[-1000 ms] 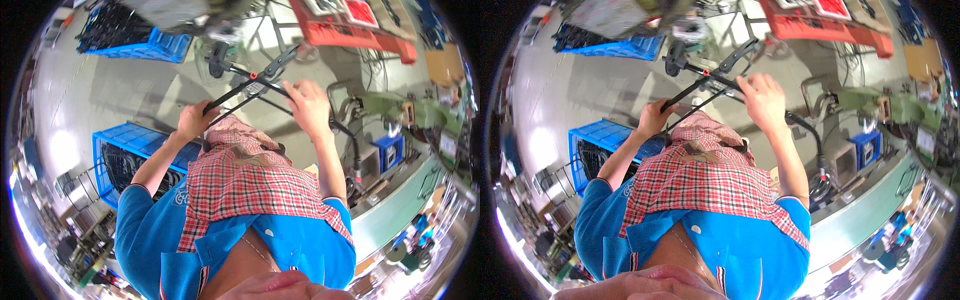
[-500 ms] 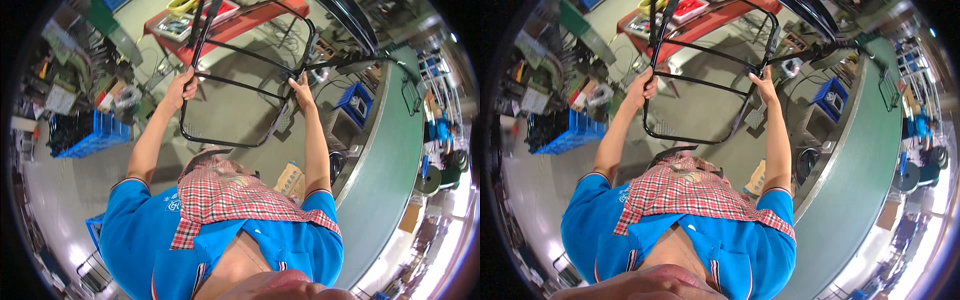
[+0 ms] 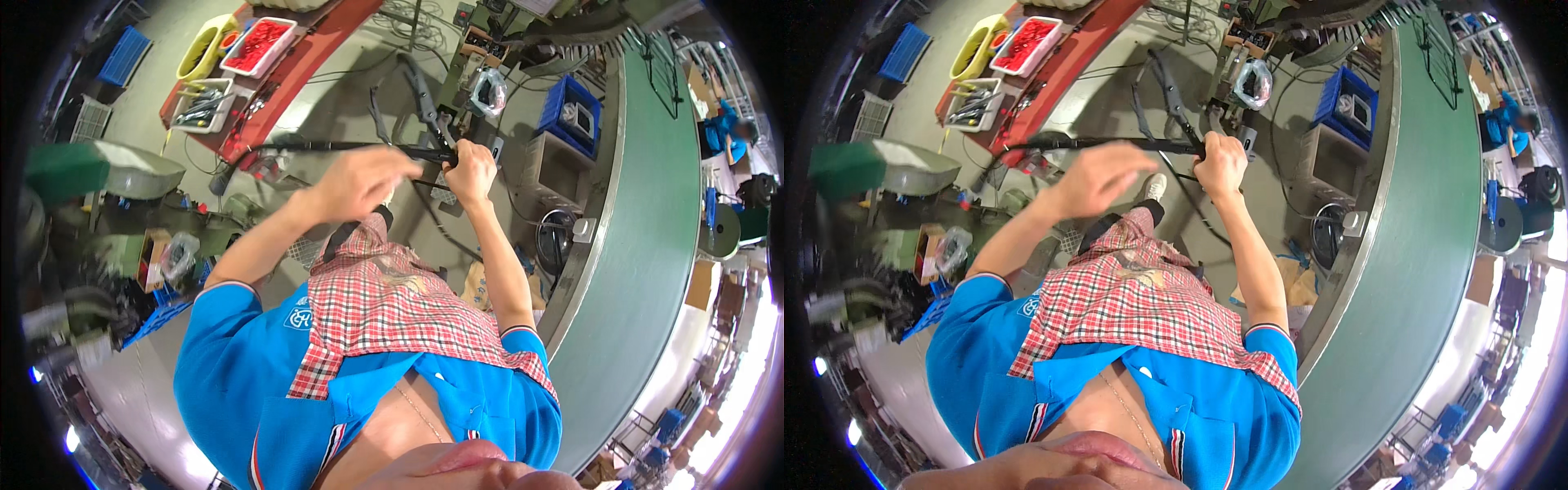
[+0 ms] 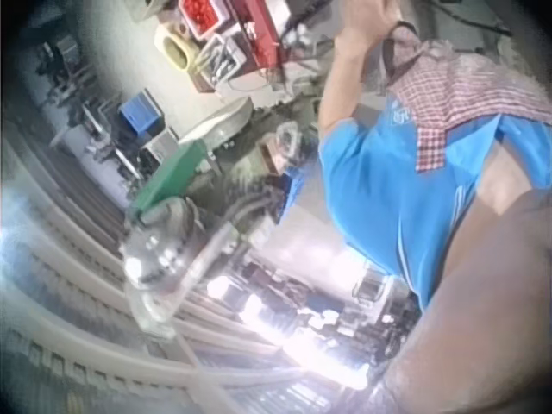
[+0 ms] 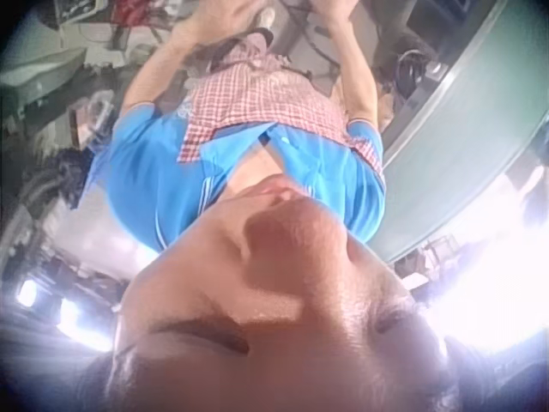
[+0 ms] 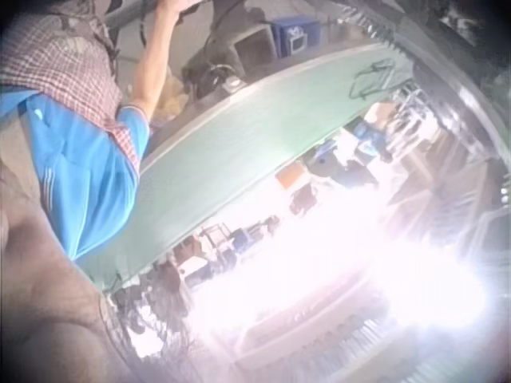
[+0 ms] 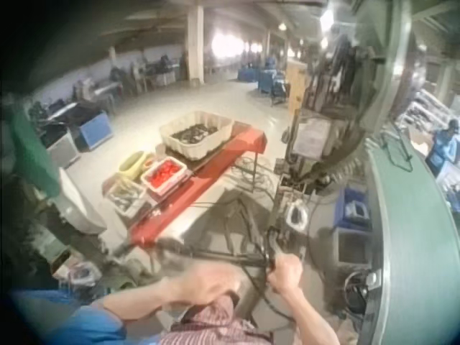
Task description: The person repeatedly picks up black plastic frames from a blue crate, places them into a green press machine, and operates the press to attach small red components. The person then removes the finished frames and places them into a separate blue crate.
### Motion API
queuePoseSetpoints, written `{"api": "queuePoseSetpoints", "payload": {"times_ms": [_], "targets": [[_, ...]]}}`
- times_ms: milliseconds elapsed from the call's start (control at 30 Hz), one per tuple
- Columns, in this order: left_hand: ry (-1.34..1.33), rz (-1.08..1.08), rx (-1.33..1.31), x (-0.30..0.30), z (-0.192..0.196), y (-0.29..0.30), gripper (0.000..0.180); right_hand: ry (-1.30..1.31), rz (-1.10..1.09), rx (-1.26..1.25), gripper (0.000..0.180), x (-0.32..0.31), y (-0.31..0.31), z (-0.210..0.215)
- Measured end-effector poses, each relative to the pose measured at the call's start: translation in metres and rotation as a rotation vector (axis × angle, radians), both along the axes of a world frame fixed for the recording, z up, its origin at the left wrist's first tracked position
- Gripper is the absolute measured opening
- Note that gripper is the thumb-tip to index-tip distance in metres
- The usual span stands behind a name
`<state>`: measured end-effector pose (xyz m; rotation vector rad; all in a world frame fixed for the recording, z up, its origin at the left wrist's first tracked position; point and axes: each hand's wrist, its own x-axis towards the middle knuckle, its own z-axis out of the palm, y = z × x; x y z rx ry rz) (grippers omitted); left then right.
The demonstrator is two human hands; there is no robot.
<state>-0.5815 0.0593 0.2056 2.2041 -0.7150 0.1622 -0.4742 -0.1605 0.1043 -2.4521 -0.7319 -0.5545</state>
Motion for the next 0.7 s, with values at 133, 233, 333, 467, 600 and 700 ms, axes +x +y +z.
{"api": "queuePoseSetpoints", "payload": {"times_ms": [133,233,333,467,600,700], "targets": [[-0.352,0.013,0.331,0.151,-0.045,0.024,0.046,0.041,0.109,-0.132,0.024,0.043,0.011,0.008],[-0.166,-0.202,0.661,0.243,-0.07,0.016,0.04,0.065,0.071,-0.198,0.023,0.081,0.012,0.013],[-0.206,-0.287,0.716,0.309,-0.099,0.017,0.041,0.084,0.039,-0.249,0.024,0.119,0.008,0.023],[-0.313,-0.322,0.694,0.372,-0.078,0.012,0.044,0.103,-0.026,-0.273,0.026,0.169,0.005,0.04],[-0.354,-0.403,0.566,0.403,-0.064,0.011,0.049,0.077,-0.055,-0.308,0.027,0.196,0.001,0.043],[-0.379,-0.435,0.526,0.409,-0.063,0.012,0.055,0.077,-0.041,-0.311,0.033,0.205,-0.005,0.04]]}}
